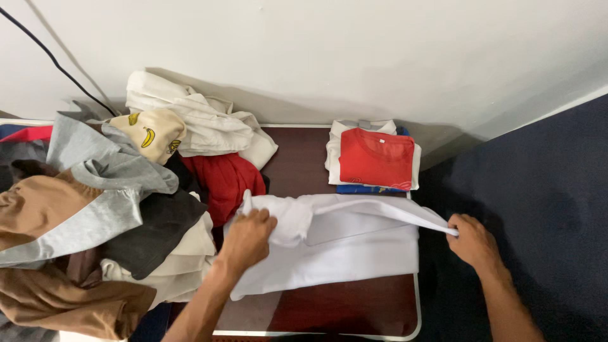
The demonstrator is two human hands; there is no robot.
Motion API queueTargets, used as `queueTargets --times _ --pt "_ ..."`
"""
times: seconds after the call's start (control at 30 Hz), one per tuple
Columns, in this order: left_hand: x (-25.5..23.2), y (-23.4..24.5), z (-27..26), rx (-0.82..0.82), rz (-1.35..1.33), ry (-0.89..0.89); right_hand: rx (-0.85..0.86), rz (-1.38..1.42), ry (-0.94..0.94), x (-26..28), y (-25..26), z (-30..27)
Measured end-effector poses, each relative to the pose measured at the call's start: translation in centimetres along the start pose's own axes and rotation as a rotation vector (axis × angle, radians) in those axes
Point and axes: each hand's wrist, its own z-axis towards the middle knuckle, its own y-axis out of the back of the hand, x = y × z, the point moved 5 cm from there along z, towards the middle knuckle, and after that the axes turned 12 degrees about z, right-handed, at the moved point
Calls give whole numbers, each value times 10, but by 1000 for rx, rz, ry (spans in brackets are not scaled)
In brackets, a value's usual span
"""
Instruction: The person picks up clothing items one at a time from a pile and folds them on a flat surface, placing each folded item onto a stack.
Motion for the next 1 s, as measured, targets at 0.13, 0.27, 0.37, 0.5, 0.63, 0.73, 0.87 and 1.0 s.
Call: queueTargets --times 0.13,0.27,0.37,0.5,0.63,0.73,0.87,1.0 --pt "-33 -70 -77 570 78 6 -86 -14 57 -22 -37 -7" --pt "-31 -89 -102 903 -80 212 -139 -25 63 -33 -54 5" --pt "-15 -71 -72 535 -80 361 -204 1 139 -34 -52 7" --pt "-7 -62 -24 287 191 203 -227 10 176 -27 -45 13" --pt "19 -102 -40 894 97 458 -301 58 157 -32 -36 11" --pt "27 -123 -58 814 209 484 -316 -28 103 -48 -44 25" --pt "26 -148 -74 779 244 569 -147 -130 -127 -76 -110 49" --pt "6 -154 -87 523 134 677 72 206 -433 -110 -179 59"
